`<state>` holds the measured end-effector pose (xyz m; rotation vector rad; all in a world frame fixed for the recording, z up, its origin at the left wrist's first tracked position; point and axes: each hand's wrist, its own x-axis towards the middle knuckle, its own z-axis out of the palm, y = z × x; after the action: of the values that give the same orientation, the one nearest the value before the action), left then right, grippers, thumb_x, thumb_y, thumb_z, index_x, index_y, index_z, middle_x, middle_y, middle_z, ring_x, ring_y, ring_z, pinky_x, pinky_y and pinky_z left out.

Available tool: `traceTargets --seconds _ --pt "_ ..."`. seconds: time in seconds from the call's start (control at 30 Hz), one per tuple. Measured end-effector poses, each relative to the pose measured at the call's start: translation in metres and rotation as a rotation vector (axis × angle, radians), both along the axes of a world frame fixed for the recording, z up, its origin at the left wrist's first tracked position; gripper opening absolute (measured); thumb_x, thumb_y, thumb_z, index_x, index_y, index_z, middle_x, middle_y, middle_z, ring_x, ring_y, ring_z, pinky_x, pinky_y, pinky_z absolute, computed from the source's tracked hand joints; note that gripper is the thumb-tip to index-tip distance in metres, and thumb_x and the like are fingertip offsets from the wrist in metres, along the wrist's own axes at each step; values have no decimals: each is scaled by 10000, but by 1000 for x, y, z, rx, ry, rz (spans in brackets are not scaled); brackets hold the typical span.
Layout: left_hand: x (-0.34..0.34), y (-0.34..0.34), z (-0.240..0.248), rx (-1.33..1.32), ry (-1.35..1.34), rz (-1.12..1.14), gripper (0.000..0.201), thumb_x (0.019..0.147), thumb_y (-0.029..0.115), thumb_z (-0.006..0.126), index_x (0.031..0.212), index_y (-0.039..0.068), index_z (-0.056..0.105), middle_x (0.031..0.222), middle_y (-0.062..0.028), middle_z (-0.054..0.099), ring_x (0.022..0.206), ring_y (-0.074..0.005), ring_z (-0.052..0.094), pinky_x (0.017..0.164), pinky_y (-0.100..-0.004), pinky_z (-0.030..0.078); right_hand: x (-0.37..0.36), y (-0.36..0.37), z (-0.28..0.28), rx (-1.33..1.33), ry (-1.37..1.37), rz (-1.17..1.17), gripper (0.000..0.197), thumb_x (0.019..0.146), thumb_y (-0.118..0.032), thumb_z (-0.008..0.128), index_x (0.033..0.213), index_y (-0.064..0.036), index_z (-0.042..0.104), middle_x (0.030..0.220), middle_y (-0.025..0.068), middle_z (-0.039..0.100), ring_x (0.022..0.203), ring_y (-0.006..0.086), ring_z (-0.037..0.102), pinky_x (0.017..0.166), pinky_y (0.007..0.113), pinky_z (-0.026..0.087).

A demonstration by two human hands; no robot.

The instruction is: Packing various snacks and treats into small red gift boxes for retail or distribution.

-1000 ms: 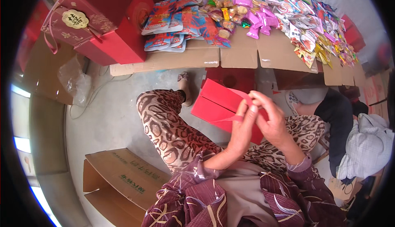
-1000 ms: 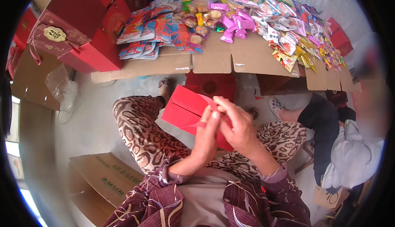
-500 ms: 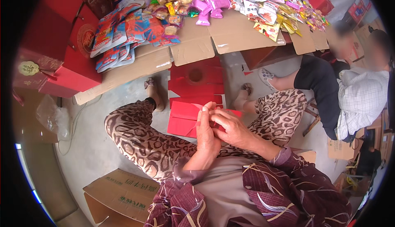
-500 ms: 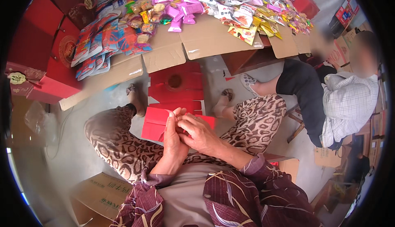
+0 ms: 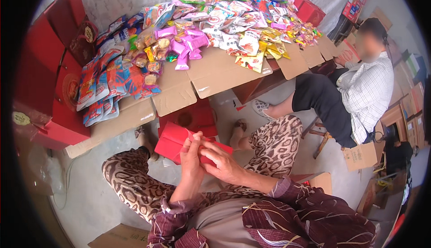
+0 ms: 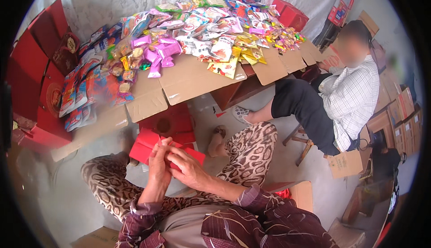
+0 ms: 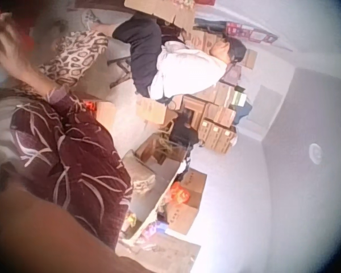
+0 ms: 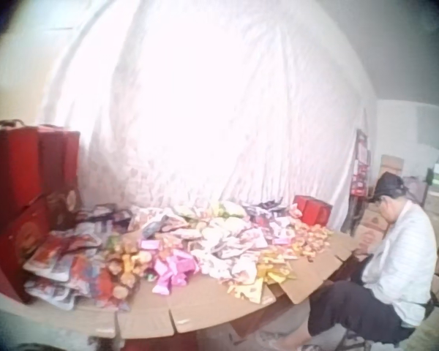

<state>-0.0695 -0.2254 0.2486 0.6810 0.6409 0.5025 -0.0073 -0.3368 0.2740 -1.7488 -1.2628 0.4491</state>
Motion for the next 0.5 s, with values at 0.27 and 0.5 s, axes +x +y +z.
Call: traceTargets --seconds 0.27,0.5 --pt "9 42 -102 -104 175 30 101 888 106 662 964 42 641 843 -79 682 774 -188 670 686 -310 546 1 -13 -49 -92 96 -48 396 874 -68 612 1265 -78 548 1414 144 447 1294 311 469 1052 374 409" --pt "9 41 -118 30 165 6 150 883 108 685 1008 58 618 863 -47 661 757 -157 655 715 -276 546 -21 -22 -87 -216 271 27 332 906 -87 548 1229 -17 517 1234 146 521 1113 291 560 937 376 446"
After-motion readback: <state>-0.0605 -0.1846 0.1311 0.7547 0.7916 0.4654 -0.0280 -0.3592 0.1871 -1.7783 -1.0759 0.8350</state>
